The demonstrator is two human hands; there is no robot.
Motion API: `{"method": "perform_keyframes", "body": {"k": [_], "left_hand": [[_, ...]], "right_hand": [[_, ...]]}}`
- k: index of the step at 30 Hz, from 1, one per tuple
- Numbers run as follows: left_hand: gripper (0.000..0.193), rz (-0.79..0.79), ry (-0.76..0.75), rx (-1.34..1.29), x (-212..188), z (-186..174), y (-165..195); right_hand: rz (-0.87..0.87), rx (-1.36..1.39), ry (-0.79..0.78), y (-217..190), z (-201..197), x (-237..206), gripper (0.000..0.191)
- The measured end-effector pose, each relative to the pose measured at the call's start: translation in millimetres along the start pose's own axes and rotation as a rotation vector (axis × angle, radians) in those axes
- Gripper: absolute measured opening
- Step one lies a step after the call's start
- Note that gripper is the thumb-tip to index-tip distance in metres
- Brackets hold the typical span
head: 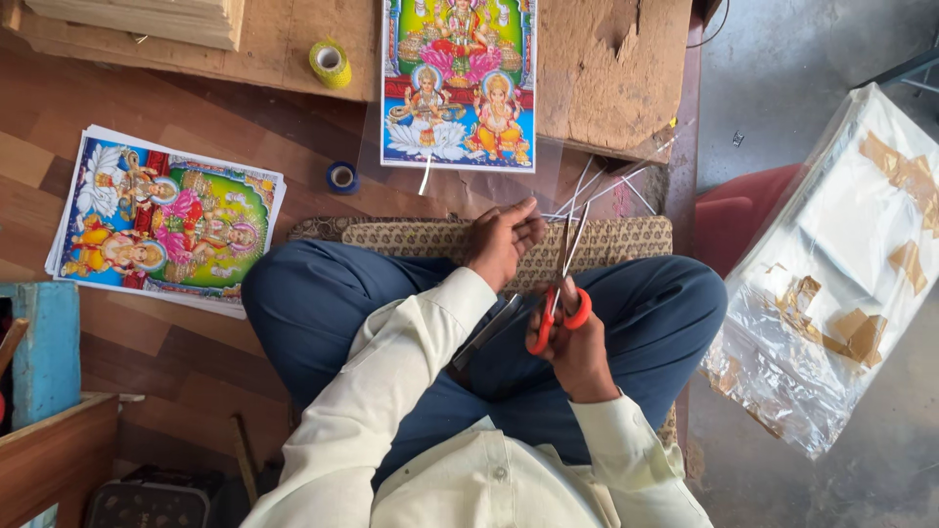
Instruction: The person sits cross-legged and uses scissors to trim a transparent sheet, then places it over a printed religious image. They apply yellow patterned tape along the edges of the image to secure the sheet and create a border, repeating the process for multiple images.
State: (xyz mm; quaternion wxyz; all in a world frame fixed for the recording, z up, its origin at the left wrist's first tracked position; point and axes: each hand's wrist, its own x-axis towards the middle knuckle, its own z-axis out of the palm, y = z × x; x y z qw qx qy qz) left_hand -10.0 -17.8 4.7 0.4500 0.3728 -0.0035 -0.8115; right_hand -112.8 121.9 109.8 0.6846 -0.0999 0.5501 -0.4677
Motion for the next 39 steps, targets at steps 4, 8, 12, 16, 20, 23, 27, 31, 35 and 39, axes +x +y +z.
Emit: {"method": "perform_keyframes", "body": {"k": [4, 8, 12, 16, 20, 23, 27, 31, 35, 39], "left_hand": [[0.015, 0.114, 0.02, 0.007, 13.4, 0.7, -8.7], [0.013, 0.12, 0.042, 0.033, 10.7, -7.4, -6.4], [0.011, 0.111, 0.018, 0.033, 3.6, -8.9, -0.3], [0.01, 0.073, 0.0, 0.04, -1.5, -3.0, -1.6], [0.01, 0.076, -0.011, 0.059, -6.3, 4.5, -3.6], [0.01, 0.082, 0.011, 0.085, -10.7, 10.5, -3.6], [0.01, 0.08, 0.019, 0.113, -13.6, 16.2, -3.3], [0.011, 0.079, 0.017, 0.124, -12.3, 16.9, -3.3], [0.011, 0.089, 0.019, 0.129, -10.2, 14.7, -3.9], [0.01, 0.098, 0.02, 0.121, -10.1, 12.8, -4.4]], "right_hand": [[-0.06, -0.13, -0.043, 1.6, 2.0, 2.1, 0.053], [-0.089, -0.196, -0.023, 7.9, 9.8, 10.2, 0.054], [-0.131, -0.259, 0.032, 12.4, 16.0, 14.5, 0.05], [-0.166, -0.275, 0.085, 16.1, 16.7, 14.8, 0.048], [-0.184, -0.254, 0.117, 18.0, 14.6, 15.6, 0.047], [-0.177, -0.248, 0.146, 17.2, 12.9, 16.7, 0.047], [-0.174, -0.259, 0.15, 15.0, 10.3, 18.0, 0.049], [-0.156, -0.264, 0.155, 15.1, 9.4, 19.4, 0.05], [-0.151, -0.261, 0.157, 15.4, 9.9, 20.7, 0.05], [-0.165, -0.26, 0.167, 17.1, 13.1, 20.5, 0.049]]}}
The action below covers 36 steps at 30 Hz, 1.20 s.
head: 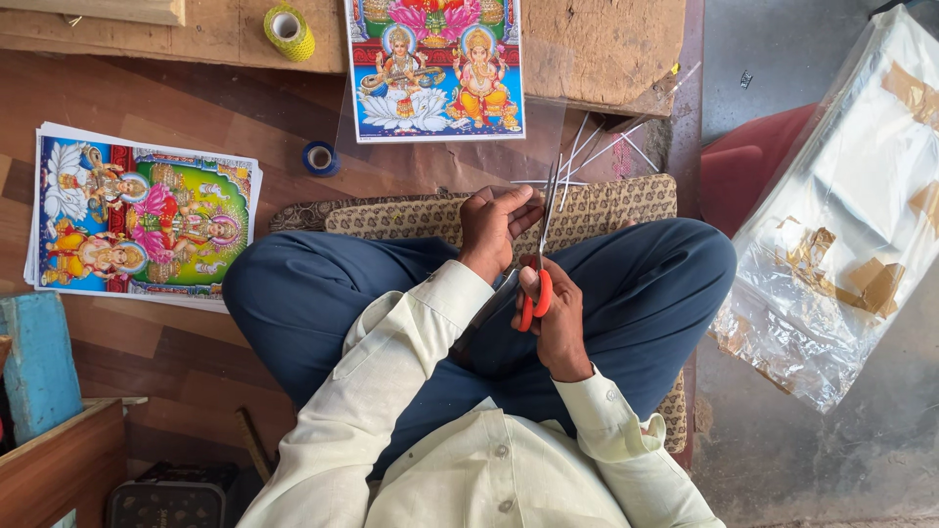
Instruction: The person sits cross-legged and uses scissors to trim a transparent sheet, then places it over a printed religious image. They apply yellow patterned tape along the edges of the image to secure the sheet and create a border, repeating the process for multiple images.
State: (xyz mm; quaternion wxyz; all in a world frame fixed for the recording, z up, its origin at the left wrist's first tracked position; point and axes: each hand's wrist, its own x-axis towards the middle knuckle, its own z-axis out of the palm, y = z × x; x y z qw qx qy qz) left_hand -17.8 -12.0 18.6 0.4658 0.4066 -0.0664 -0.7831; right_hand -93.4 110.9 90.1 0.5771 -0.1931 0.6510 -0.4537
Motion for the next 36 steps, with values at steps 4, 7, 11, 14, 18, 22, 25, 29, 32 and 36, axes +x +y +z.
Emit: {"method": "perform_keyframes", "body": {"k": [4, 7, 11, 14, 18, 22, 25, 29, 32, 36], "left_hand": [[0.01, -0.002, -0.005, 0.004, -1.4, 0.0, 0.9], [0.011, 0.003, -0.001, 0.012, -2.8, 0.8, 2.1], [0.012, -0.006, 0.001, 0.02, -2.7, 1.6, 2.5], [0.014, -0.015, 0.005, 0.023, -1.4, 0.0, 1.5], [0.016, -0.017, 0.007, 0.039, 1.0, -3.2, -0.1], [0.017, -0.013, -0.017, 0.025, 2.2, -5.6, 1.5], [0.018, -0.021, -0.028, 0.04, -0.6, -7.9, 4.2], [0.016, -0.045, -0.042, 0.049, -13.1, -15.3, 5.8], [0.016, -0.052, -0.055, 0.039, -19.3, -18.7, 6.5], [0.017, -0.04, -0.061, 0.048, -20.5, -20.2, 7.7]], "right_hand": [[-0.007, -0.001, 0.015, -0.9, 2.2, -1.8, 0.05], [-0.02, -0.004, 0.021, -1.5, 3.1, -3.0, 0.05], [-0.05, 0.001, 0.018, -0.5, 3.6, -4.7, 0.049], [-0.069, 0.007, 0.012, 0.9, 2.5, -5.6, 0.048], [-0.076, -0.003, 0.003, 2.4, 1.1, -6.0, 0.05], [-0.049, 0.007, -0.001, 3.0, 1.7, -6.1, 0.051], [-0.028, 0.036, -0.021, 1.8, 3.0, -4.0, 0.05], [-0.038, 0.052, -0.061, -1.5, 4.1, -0.4, 0.049], [-0.046, 0.079, -0.051, -2.7, 7.7, 2.0, 0.05], [-0.07, 0.087, -0.034, -2.0, 13.4, 1.9, 0.051]]}}
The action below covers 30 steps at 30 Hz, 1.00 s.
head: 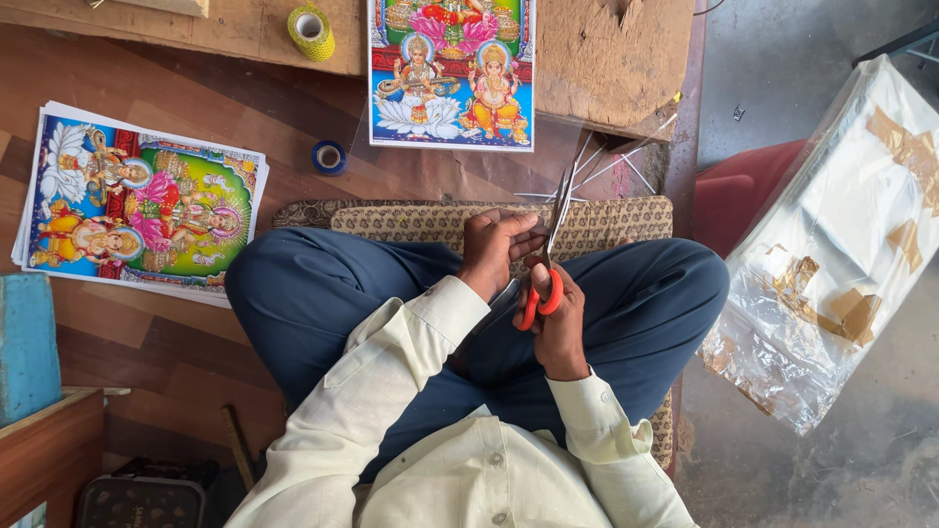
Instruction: The person sits cross-legged and uses scissors to trim a transparent sheet, then places it over a printed religious image. They apply yellow patterned tape along the edges of the image to secure the sheet and create a border, repeating the process for multiple images.
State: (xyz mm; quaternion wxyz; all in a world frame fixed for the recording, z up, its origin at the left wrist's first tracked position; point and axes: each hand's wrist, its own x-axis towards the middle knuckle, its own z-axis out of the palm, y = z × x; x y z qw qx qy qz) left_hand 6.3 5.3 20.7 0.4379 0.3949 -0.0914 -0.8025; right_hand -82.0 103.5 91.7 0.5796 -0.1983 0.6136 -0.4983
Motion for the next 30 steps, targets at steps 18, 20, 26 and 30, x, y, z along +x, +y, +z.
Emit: {"method": "perform_keyframes", "body": {"k": [18, 20, 26, 30], "left_hand": [[0.017, 0.005, -0.006, 0.014, 2.4, -3.4, -1.0], [0.016, 0.029, 0.006, 0.018, 3.1, -5.4, -3.2], [0.015, 0.095, -0.03, 0.173, 8.2, -13.7, -8.9], [0.016, 0.052, -0.006, 0.198, 6.7, -13.6, -9.2]], "right_hand": [[-0.008, 0.009, -0.016, 2.0, -5.5, 8.3, 0.045], [-0.002, 0.068, -0.021, 0.0, -4.8, 15.1, 0.048], [-0.062, 0.061, -0.02, -1.7, -1.9, 24.8, 0.045], [-0.043, 0.075, 0.009, -1.3, -1.2, 25.3, 0.044]]}}
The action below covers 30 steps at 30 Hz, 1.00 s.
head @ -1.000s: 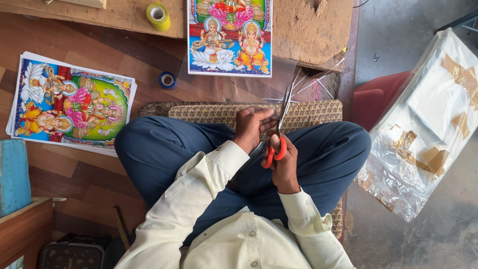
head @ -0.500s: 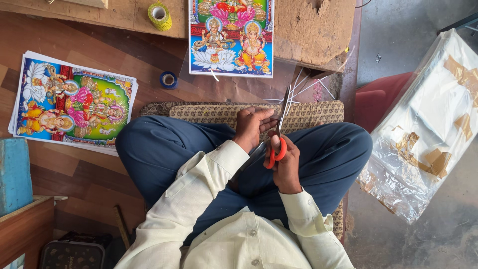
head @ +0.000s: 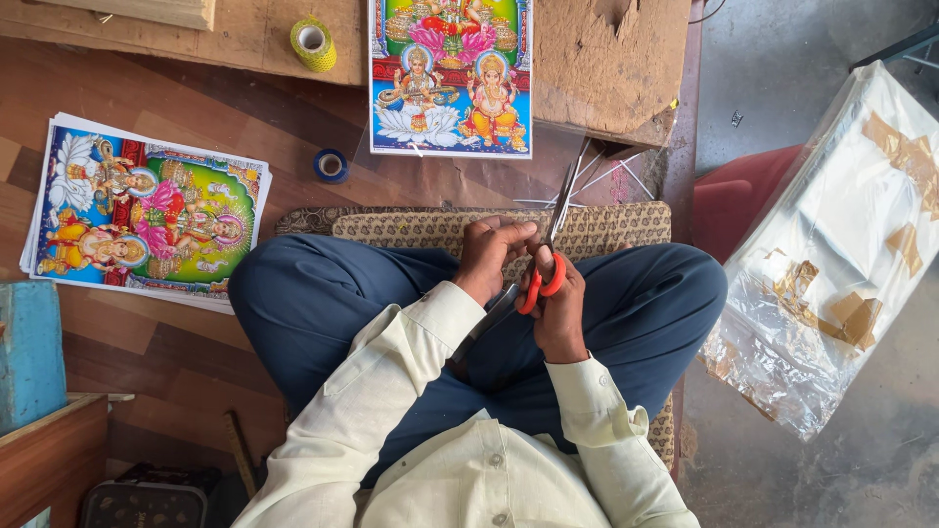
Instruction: The person sits cross-legged and uses scissors to trim a transparent sheet, then places it over a printed religious image. They apply yellow patterned tape along the edges of the image to secure the sheet and create a border, repeating the process for multiple images.
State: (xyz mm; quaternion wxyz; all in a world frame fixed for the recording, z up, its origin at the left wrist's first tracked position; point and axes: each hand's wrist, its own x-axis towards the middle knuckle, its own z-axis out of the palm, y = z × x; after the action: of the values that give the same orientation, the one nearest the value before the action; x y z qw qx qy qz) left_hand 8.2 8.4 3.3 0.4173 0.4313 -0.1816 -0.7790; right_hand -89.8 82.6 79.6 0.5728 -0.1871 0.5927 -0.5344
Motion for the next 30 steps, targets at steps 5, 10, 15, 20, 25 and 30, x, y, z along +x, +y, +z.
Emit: {"method": "perform_keyframes", "body": {"k": [5, 10, 15, 20, 25, 30], "left_hand": [[0.016, -0.022, 0.003, -0.024, -4.1, 3.1, 9.7], [0.017, -0.015, 0.011, -0.022, -6.6, 5.4, 15.3], [0.017, 0.001, 0.019, -0.021, -5.1, 3.1, 9.9], [0.014, -0.014, -0.009, -0.001, -6.1, 0.0, 1.1], [0.013, -0.019, -0.012, -0.019, -6.2, -1.7, 0.4], [0.014, -0.059, 0.006, -0.006, -5.9, -5.0, -0.8]], "right_hand": [[-0.016, 0.02, 0.003, 1.8, 2.0, 0.5, 0.041], [-0.028, -0.03, 0.005, 1.9, 2.6, -1.8, 0.041], [-0.015, 0.017, 0.0, 0.1, 2.5, 2.8, 0.039], [0.003, 0.079, 0.036, -4.3, 0.2, 20.4, 0.037], [-0.019, 0.063, 0.044, 1.2, -1.6, 25.6, 0.036], [-0.048, 0.042, 0.027, 4.4, -2.3, 22.8, 0.037]]}}
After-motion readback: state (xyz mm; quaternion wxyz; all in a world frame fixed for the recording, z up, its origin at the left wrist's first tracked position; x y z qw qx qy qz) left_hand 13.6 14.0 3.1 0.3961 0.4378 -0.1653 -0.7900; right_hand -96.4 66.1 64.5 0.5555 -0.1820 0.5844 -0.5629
